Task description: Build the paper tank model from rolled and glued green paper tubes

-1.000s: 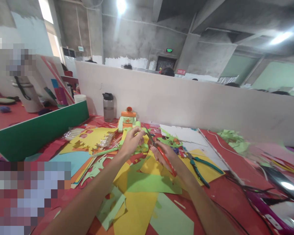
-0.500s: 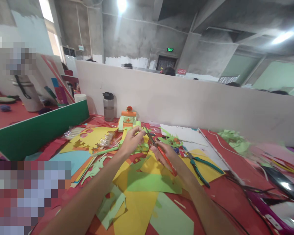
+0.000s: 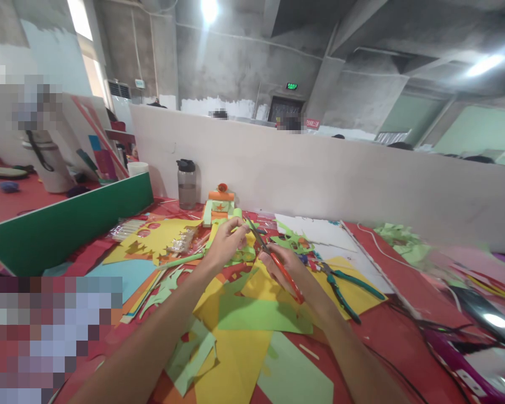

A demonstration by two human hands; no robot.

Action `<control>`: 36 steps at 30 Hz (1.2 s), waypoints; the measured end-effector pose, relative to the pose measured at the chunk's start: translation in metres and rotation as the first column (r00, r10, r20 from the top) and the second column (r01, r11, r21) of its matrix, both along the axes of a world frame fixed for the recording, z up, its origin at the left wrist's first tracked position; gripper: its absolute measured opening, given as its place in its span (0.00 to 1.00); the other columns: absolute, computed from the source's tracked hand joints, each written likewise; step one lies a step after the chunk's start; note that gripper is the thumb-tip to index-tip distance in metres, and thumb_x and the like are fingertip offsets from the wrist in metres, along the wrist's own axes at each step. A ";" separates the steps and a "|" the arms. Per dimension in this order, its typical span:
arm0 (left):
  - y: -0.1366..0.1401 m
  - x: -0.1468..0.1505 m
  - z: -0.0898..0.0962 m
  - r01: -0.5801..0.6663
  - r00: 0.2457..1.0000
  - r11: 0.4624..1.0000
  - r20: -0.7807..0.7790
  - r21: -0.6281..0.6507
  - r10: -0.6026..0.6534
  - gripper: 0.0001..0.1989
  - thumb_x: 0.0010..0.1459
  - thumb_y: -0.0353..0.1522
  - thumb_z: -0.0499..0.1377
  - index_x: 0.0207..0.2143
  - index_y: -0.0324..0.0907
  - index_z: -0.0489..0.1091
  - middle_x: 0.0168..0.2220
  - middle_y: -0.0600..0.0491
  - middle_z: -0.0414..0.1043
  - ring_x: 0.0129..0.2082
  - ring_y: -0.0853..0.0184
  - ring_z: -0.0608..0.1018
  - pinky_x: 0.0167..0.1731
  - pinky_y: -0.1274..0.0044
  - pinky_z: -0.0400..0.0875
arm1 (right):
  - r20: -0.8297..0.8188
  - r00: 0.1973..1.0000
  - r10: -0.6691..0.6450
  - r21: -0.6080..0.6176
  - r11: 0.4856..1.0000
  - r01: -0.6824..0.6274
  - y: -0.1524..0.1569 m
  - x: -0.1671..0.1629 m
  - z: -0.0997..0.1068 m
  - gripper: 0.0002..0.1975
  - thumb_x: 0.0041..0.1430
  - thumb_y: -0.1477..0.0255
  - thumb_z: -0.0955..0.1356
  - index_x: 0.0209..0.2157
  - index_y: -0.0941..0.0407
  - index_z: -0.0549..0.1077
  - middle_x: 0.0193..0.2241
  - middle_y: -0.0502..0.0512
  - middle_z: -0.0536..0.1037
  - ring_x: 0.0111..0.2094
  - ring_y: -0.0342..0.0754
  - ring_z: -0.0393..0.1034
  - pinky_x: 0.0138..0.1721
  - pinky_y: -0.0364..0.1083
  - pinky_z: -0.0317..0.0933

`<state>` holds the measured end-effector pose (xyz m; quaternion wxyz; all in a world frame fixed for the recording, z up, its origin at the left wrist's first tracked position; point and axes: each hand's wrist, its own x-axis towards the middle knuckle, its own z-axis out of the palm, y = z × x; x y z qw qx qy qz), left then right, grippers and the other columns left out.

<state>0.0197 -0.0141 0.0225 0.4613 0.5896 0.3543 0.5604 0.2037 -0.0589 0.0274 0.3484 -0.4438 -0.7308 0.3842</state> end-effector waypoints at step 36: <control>0.001 -0.001 -0.005 0.135 0.988 0.991 0.070 0.002 -0.135 0.12 0.60 0.38 0.57 0.27 0.42 0.61 0.21 0.60 0.62 0.19 0.75 0.64 0.24 0.81 0.58 | -0.061 0.998 0.003 -0.030 1.000 -0.005 0.000 -0.006 -0.007 0.28 0.59 0.43 0.62 0.39 0.55 0.69 0.19 0.46 0.65 0.15 0.40 0.56 0.17 0.41 0.51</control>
